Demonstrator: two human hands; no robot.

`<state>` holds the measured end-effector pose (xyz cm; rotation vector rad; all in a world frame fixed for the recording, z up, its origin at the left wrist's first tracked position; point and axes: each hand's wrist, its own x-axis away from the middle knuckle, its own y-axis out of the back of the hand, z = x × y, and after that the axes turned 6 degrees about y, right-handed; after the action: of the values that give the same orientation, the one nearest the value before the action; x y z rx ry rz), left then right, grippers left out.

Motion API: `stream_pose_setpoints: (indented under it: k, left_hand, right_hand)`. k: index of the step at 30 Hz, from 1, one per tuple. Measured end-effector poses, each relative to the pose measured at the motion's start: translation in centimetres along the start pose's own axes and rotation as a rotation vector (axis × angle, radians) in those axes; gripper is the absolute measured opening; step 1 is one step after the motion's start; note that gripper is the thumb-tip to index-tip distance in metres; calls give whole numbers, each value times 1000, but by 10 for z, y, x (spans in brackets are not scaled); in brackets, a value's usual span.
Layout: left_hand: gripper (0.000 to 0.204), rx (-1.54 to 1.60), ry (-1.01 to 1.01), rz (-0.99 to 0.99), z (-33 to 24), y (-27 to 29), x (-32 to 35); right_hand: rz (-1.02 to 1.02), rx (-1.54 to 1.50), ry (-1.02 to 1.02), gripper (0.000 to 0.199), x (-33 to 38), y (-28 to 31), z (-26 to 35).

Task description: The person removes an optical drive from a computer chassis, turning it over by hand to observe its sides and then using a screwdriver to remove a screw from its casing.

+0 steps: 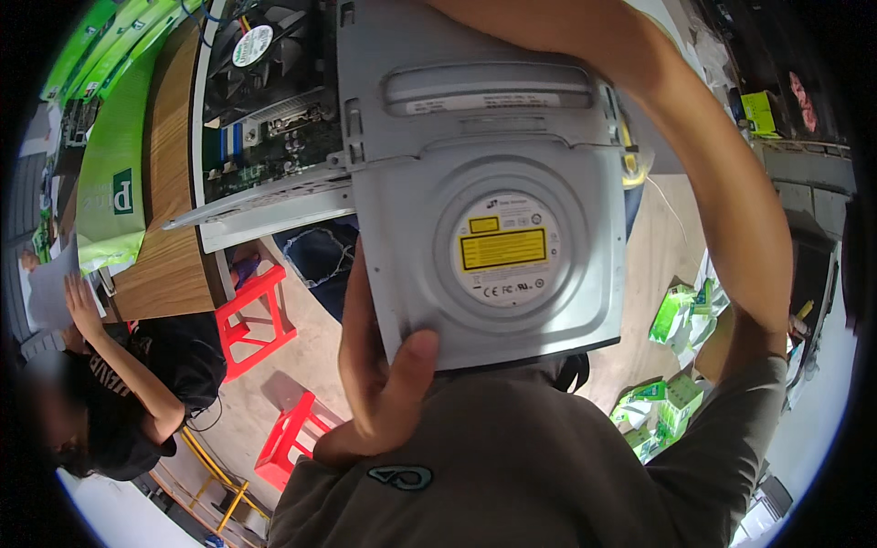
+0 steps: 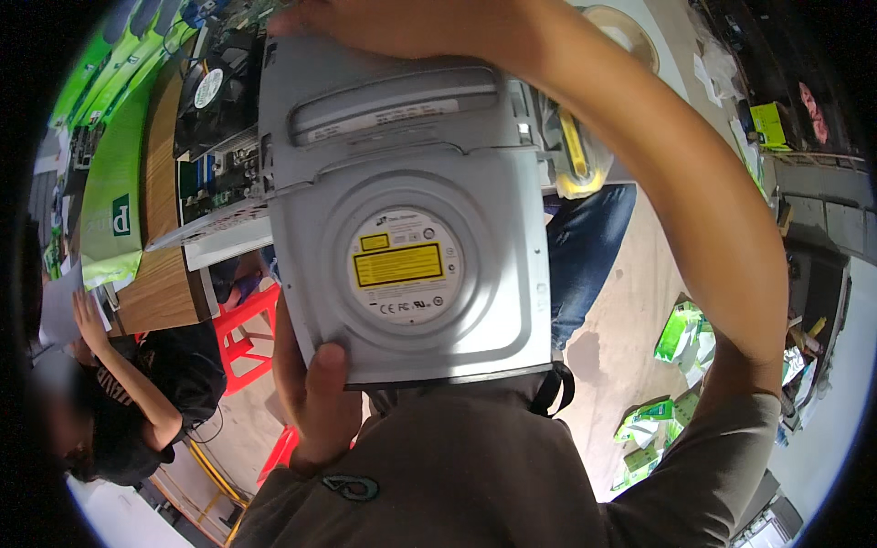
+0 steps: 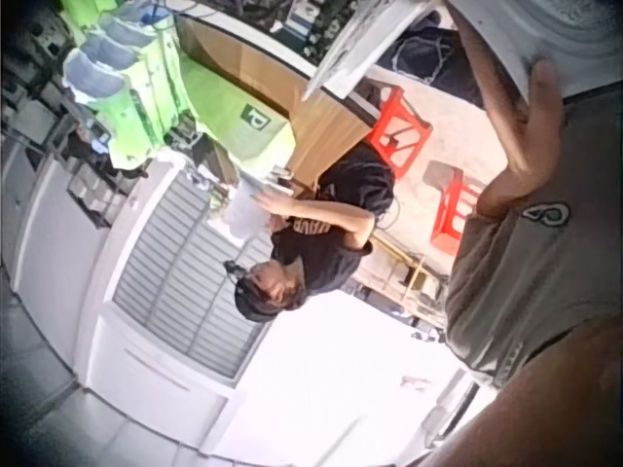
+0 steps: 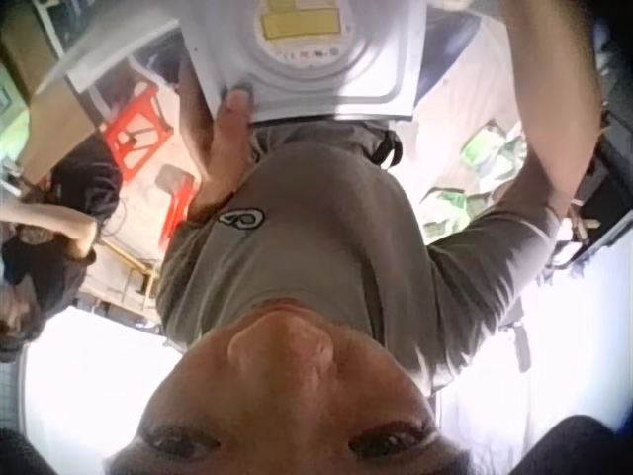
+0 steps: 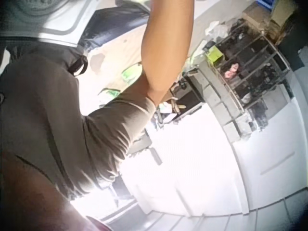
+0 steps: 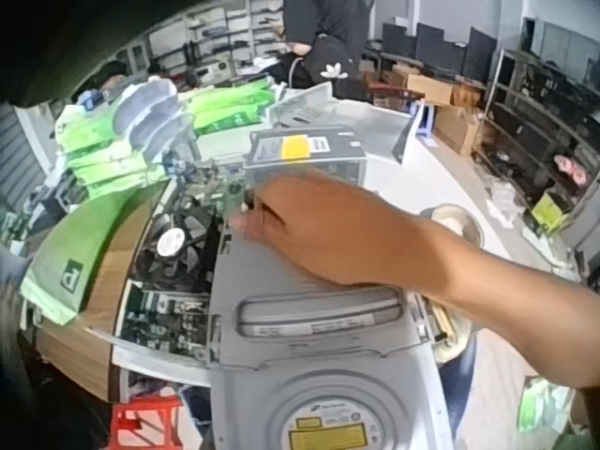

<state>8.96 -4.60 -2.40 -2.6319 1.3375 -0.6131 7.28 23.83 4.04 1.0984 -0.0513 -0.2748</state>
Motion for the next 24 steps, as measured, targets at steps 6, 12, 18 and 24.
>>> stream_pose_setpoints:
  k: [6, 12, 18, 24]
  left_hand:
    - [83, 71, 2, 92, -11, 9, -18]
    - [66, 168, 86, 24, -30, 4, -36]
    - [66, 153, 161, 7, -34, 6, -41]
    - [74, 125, 113, 51, -30, 7, -34]
  right_hand:
    - [246, -246, 144, 69, 9, 32, 11]
    - [681, -715, -92, 57, -29, 48, -6]
    - [840, -797, -107, 57, -47, 33, -26]
    - [853, -924, -109, 62, -51, 17, -47]
